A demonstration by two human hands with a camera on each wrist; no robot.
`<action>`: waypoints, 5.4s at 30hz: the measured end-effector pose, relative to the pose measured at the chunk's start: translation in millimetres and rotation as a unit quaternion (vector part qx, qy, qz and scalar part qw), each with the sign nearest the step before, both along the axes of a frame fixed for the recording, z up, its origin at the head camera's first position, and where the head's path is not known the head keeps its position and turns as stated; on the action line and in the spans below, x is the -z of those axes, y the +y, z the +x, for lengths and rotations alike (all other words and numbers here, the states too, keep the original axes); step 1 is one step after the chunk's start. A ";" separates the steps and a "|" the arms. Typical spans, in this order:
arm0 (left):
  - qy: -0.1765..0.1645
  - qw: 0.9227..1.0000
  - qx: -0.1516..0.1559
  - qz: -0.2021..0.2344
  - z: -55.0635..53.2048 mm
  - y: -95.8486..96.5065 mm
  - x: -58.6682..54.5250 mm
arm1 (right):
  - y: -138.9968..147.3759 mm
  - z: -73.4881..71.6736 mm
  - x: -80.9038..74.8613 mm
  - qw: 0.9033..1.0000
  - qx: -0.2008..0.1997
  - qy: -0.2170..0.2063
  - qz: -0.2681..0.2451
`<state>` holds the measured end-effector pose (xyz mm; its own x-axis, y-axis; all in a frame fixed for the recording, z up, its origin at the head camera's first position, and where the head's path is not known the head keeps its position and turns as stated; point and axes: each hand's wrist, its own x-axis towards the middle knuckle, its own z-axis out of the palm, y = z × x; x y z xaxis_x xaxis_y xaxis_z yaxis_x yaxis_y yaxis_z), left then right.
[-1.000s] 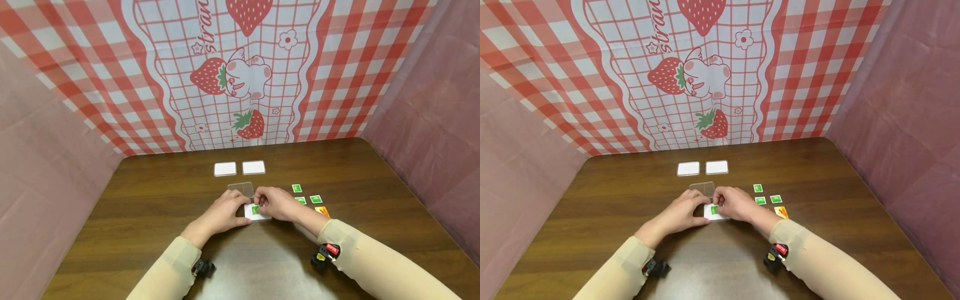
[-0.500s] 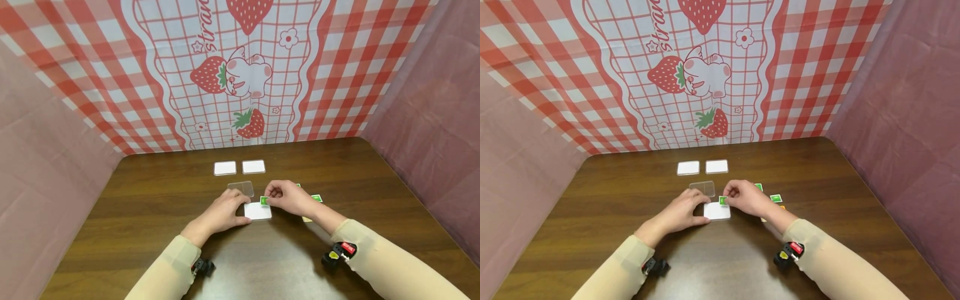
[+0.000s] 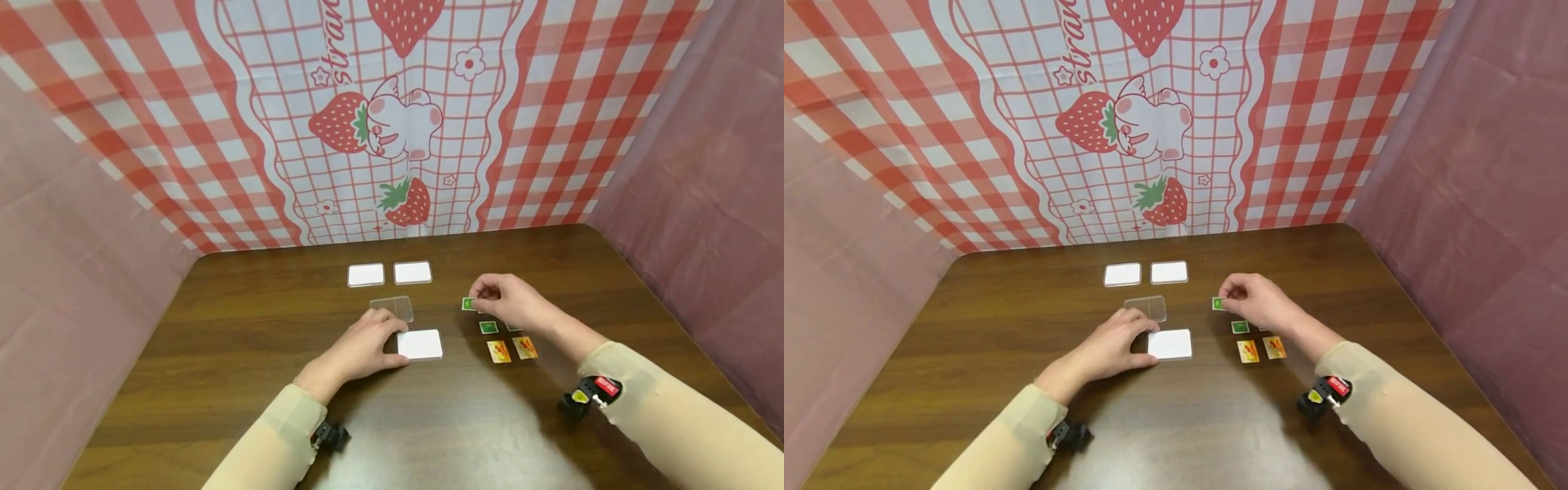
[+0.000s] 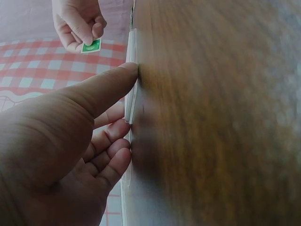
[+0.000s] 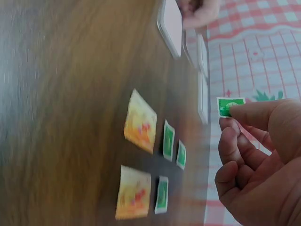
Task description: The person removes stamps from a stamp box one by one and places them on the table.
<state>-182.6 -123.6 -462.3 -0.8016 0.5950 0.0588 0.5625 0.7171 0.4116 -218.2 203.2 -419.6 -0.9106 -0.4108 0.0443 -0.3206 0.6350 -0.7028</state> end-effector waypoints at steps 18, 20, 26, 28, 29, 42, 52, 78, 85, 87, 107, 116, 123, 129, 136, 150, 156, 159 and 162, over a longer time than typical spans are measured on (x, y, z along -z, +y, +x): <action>0.005 1.000 0.001 -0.006 -1.3 0.2 1.9 | 53.1 -24.9 7.5 0.997 0.041 -0.028 0.056; 0.005 1.000 0.001 -0.006 -1.4 0.1 2.1 | 55.6 -25.9 9.1 0.997 0.039 -0.034 0.060; 0.006 1.000 0.002 -0.006 -1.5 0.1 2.4 | 59.4 -29.1 12.7 0.997 0.024 -0.032 0.070; 0.007 1.000 0.002 -0.005 -1.3 0.1 1.9 | 60.6 -30.2 14.0 0.997 0.022 -0.029 0.073; 0.007 1.000 0.003 -0.006 -1.4 0.0 1.7 | 61.1 -30.7 14.8 0.996 0.022 -0.026 0.076; 0.016 1.000 0.009 0.002 -1.5 -0.3 2.2 | 64.8 -33.1 25.8 0.993 0.039 0.020 0.112; 0.013 1.000 0.009 -0.002 -1.4 -0.2 1.4 | 66.4 -31.6 28.0 0.994 0.041 0.021 0.099; 0.034 0.999 0.002 0.009 -5.7 -7.9 -11.5 | -10.6 16.3 15.1 0.996 -0.062 0.049 0.029; 0.048 0.998 -0.023 0.024 -14.8 -12.6 -10.3 | -29.0 22.7 27.2 0.992 -0.123 0.041 0.003; 0.050 0.998 -0.030 0.025 -17.6 -13.5 -9.5 | -31.7 24.0 30.3 0.991 -0.129 0.040 0.001; 0.019 0.998 -0.056 -0.002 -35.8 -21.5 -2.9 | -44.2 35.1 41.5 0.989 -0.115 0.062 0.072; 0.022 0.999 -0.047 0.012 -42.5 -26.4 4.2 | -46.9 33.3 44.9 0.990 -0.100 0.059 0.079; 0.052 0.998 -0.031 0.032 -64.5 -38.1 37.2 | -48.5 32.2 46.9 0.989 -0.093 0.074 0.084; 0.032 0.998 -0.049 0.014 -47.9 -26.1 8.0 | -49.0 31.0 47.1 0.990 -0.091 0.070 0.086; 0.039 0.998 -0.053 -0.010 -45.0 -23.0 3.7 | -49.6 32.0 45.5 0.990 -0.090 0.063 0.086; 0.033 0.999 -0.040 0.011 -35.8 -18.5 -2.9 | -47.4 28.6 53.5 0.990 -0.103 0.075 0.057; 0.040 0.999 -0.001 0.019 -25.1 -12.5 -9.5 | -43.2 25.3 59.5 0.987 -0.116 0.105 0.017; 0.036 0.999 0.018 0.024 -19.3 -9.0 -12.2 | -44.7 27.3 54.3 0.990 -0.107 0.088 0.013; 0.029 0.999 0.031 0.025 -14.0 -5.5 -14.3 | -46.2 28.5 50.2 0.993 -0.097 0.067 0.021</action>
<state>-196.7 -129.1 -448.0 -0.7583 0.6378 0.1349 0.6283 0.6598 0.4122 -189.7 157.0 -469.9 -0.8017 -0.5814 0.1391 -0.5284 0.5802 -0.6198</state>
